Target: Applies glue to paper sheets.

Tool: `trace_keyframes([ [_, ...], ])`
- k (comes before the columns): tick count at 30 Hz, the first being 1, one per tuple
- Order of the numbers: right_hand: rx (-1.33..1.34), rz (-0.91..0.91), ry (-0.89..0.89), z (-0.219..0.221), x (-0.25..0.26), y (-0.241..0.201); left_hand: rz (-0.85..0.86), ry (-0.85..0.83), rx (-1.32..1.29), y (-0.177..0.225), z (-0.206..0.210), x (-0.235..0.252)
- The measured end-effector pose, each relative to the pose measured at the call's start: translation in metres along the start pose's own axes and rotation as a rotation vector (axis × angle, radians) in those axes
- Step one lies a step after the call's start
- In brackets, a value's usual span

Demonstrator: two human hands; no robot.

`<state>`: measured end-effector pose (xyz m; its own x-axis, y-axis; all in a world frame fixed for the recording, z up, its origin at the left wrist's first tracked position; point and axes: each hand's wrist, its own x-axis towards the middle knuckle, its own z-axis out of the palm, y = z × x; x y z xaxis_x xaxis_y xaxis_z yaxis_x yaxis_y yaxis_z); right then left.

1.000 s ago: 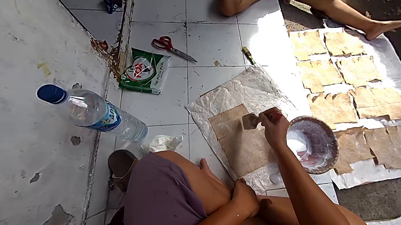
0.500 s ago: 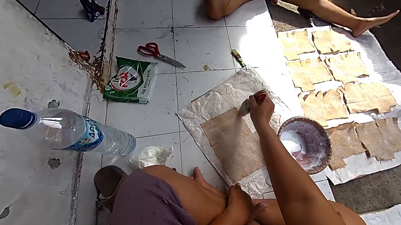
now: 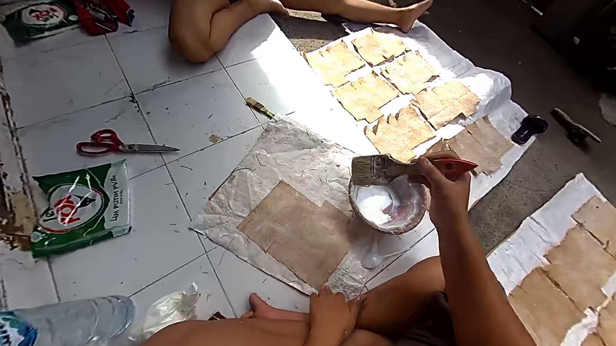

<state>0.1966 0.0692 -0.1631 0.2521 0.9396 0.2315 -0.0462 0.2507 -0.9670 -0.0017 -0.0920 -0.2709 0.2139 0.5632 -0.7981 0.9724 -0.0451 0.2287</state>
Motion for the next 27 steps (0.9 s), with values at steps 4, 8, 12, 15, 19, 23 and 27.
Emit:
trace_keyframes([
  [4,-0.058,-0.052,0.207,-0.072,0.012,-0.008,-0.014,0.068,0.026,0.0,0.0,0.0],
  [8,-0.213,0.038,0.168,-0.09,-0.009,0.013,-0.027,0.136,0.026,-0.001,0.001,-0.001],
  [12,-0.527,-0.053,0.042,-0.077,-0.007,0.059,-0.034,0.184,0.023,-0.002,0.004,0.0],
  [15,-0.844,-0.019,-0.088,-0.055,0.002,0.074,-0.029,0.207,0.01,-0.004,0.006,0.001],
  [19,-0.858,0.039,-0.246,-0.039,0.007,0.096,-0.036,0.202,0.016,-0.003,0.005,0.003],
  [23,-0.743,0.038,-0.313,-0.041,0.01,0.079,-0.036,0.206,0.019,-0.004,0.006,0.005],
  [27,-0.805,-0.015,-0.281,-0.036,0.022,0.079,-0.036,0.199,0.017,-0.004,0.007,0.006],
])
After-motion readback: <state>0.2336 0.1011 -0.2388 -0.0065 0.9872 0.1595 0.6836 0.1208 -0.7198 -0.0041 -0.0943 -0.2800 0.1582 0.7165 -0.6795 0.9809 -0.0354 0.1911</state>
